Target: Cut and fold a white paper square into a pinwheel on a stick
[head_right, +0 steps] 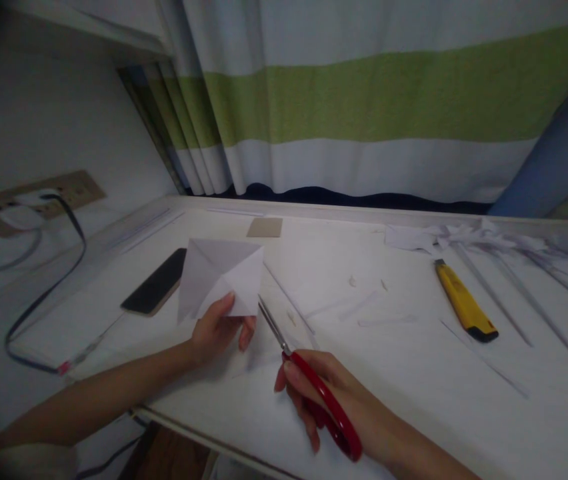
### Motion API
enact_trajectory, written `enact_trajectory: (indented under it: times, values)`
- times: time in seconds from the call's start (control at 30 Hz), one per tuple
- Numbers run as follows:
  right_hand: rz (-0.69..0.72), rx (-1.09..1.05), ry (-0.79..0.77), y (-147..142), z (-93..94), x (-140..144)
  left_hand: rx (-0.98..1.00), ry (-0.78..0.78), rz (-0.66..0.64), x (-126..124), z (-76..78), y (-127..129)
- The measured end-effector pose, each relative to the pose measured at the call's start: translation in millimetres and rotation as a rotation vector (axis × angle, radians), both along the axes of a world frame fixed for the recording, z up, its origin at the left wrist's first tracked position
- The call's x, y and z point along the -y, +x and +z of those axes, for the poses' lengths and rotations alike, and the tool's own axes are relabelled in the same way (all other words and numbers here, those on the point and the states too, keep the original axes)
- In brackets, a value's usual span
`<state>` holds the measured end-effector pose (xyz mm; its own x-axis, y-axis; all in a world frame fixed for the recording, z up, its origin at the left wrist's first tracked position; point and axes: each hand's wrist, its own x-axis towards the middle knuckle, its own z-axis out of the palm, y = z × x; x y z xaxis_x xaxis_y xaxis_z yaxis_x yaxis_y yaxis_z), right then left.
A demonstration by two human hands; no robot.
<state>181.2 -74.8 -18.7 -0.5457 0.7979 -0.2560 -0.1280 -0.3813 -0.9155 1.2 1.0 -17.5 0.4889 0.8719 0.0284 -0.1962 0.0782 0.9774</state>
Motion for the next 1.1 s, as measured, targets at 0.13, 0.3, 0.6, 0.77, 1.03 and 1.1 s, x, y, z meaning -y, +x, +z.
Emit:
enact_trajectory:
  times: [0.13,0.3,0.6,0.77,1.03,1.1]
  values:
    - [0.041,-0.006,0.013,0.2,0.4,-1.4,0.002,0.009,-0.012,-0.9,-1.1,-0.4]
    - [0.051,0.017,0.008,1.1,6.7,-0.5,0.018,0.046,-0.027,-2.5,-3.9,-1.7]
    - [0.075,0.004,-0.025,0.0,11.6,0.1,-0.03,0.106,-0.083,-0.4,-11.1,-6.9]
    - [0.063,0.022,-0.018,-0.5,12.3,1.2,-0.043,0.127,-0.098,-1.5,-12.4,-7.7]
    - [0.065,0.01,-0.022,-3.2,8.1,0.1,-0.058,0.142,-0.104,-2.1,-12.4,-7.7]
    - [0.064,0.018,-0.02,-3.0,6.9,0.2,-0.063,0.146,-0.105,-2.0,-12.0,-7.9]
